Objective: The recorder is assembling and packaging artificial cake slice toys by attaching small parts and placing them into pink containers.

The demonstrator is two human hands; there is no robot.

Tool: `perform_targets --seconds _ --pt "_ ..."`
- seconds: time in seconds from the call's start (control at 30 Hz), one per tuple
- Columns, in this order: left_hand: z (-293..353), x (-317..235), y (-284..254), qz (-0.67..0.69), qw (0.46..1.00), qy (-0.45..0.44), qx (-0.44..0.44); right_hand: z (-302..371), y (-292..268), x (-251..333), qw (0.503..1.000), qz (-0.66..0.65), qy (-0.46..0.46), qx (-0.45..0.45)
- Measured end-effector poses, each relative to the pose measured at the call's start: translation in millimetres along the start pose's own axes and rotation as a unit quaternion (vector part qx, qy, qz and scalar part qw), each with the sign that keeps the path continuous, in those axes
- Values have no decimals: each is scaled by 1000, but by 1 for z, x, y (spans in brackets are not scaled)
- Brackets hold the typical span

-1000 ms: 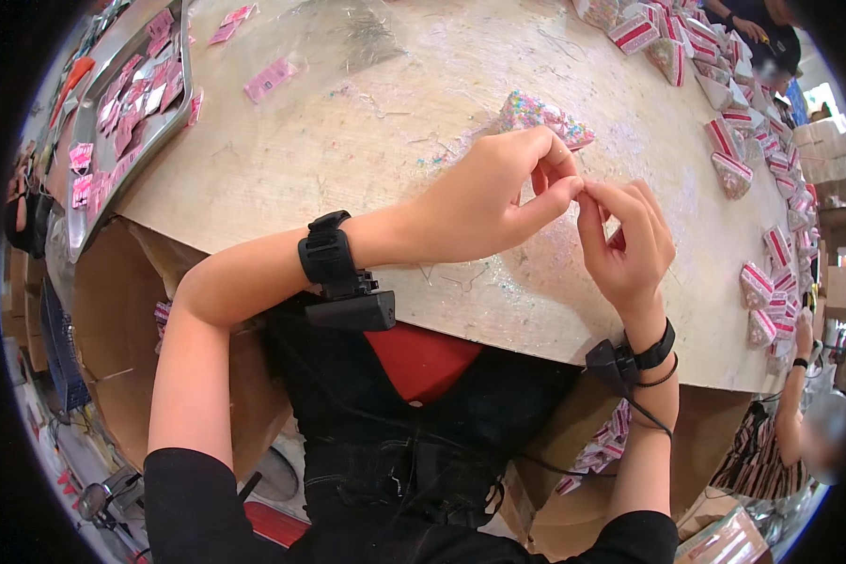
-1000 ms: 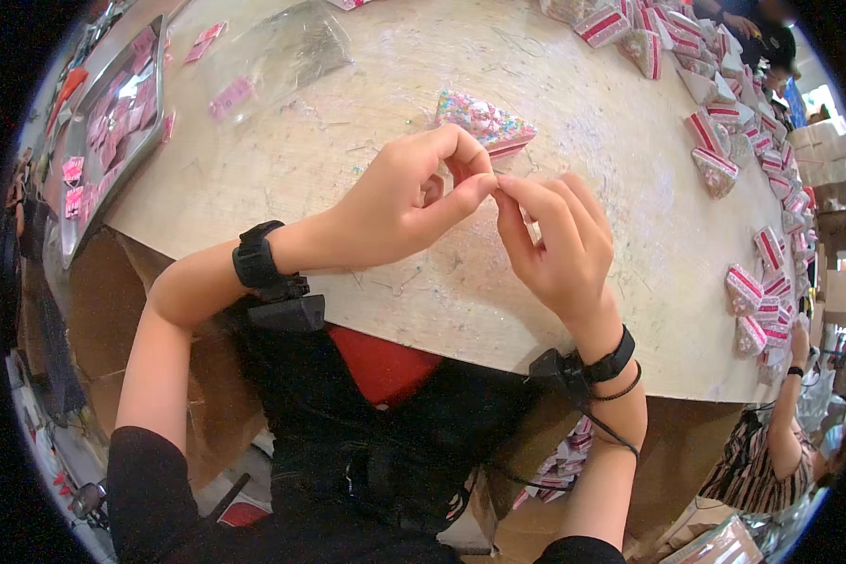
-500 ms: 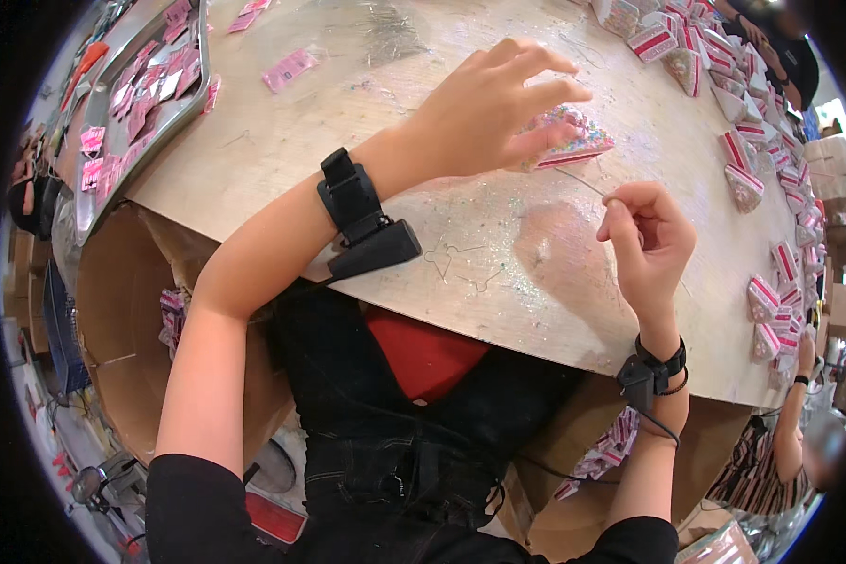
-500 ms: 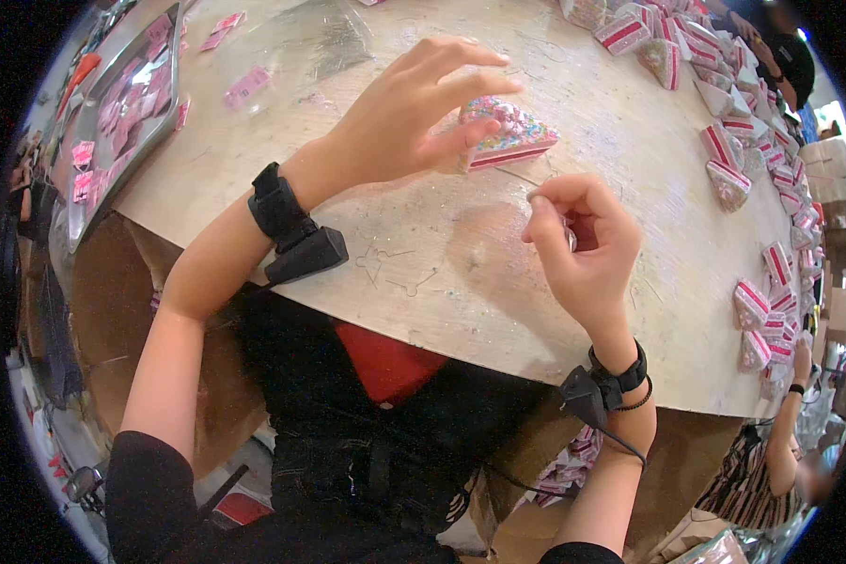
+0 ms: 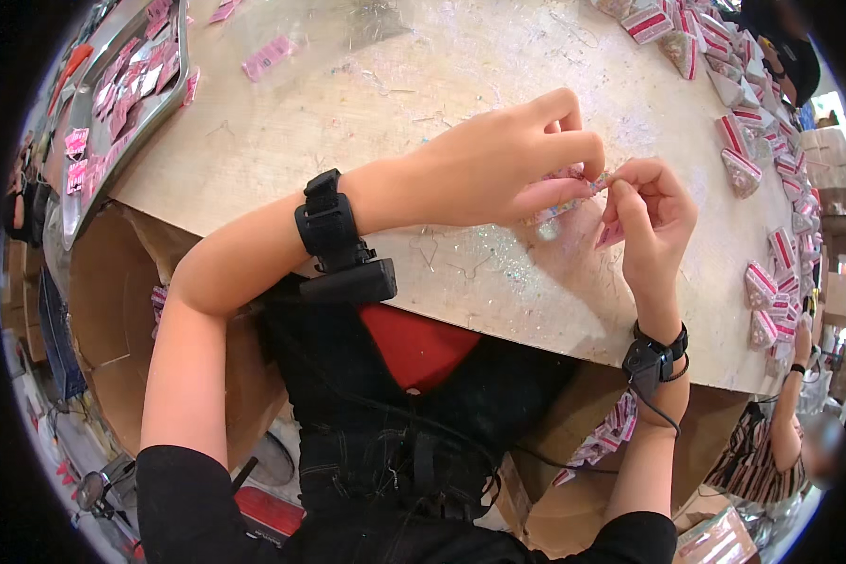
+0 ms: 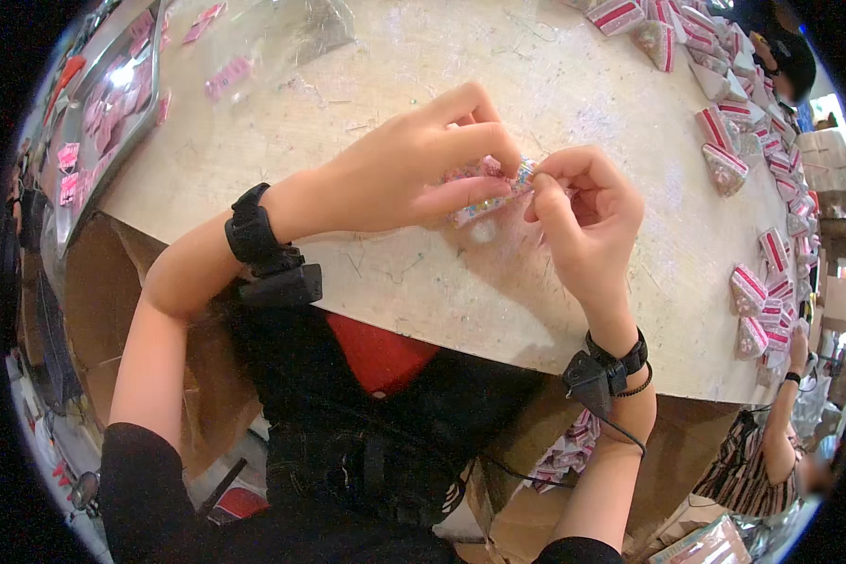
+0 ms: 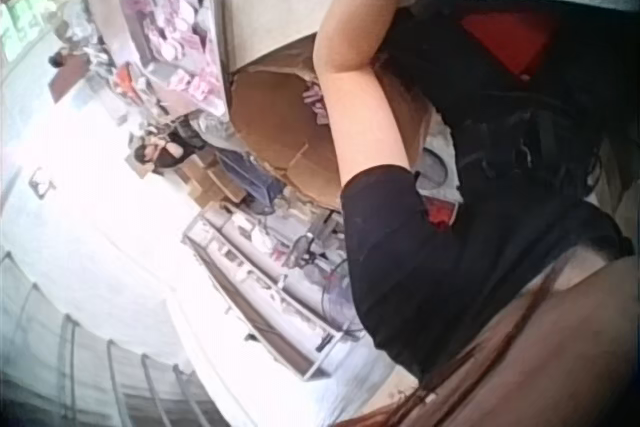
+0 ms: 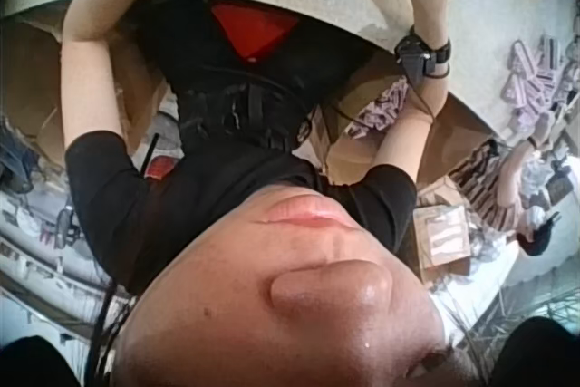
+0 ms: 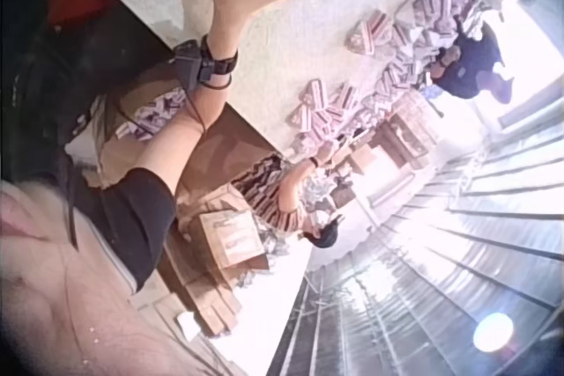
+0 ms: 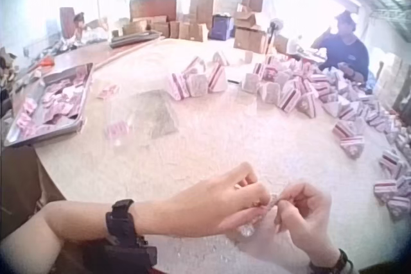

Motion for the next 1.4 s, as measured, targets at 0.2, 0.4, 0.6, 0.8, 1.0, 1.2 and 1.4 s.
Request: perform_targets --seconds 0.2,0.4,0.6,0.8,1.0,1.2,1.4 --pt "-1 -1 3 59 996 -60 15 3 7 0 999 6 -34 35" --pt "0 -6 2 61 994 -88 28 4 9 0 998 10 -49 46" --pt "-3 -10 -3 64 994 -81 26 4 11 0 998 3 -53 46" --pt "-1 -5 -1 38 999 -32 19 5 12 -1 997 5 -57 46" --pt "-2 -10 3 27 999 -40 9 5 12 -2 997 17 -61 49" --pt "2 -11 7 5 999 -41 9 5 13 -4 995 36 -73 49" --pt "3 -12 5 -9 999 -43 0 6 17 -2 997 16 -60 51"
Point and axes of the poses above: each hand's wrist, its own z-axis away from the middle knuckle, its own y-axis out of the palm, x = y × z, the point moved 3 cm from there along -z, towards the middle knuckle, and after that the axes turned 2 degrees about -x, right-handed, at the moved point
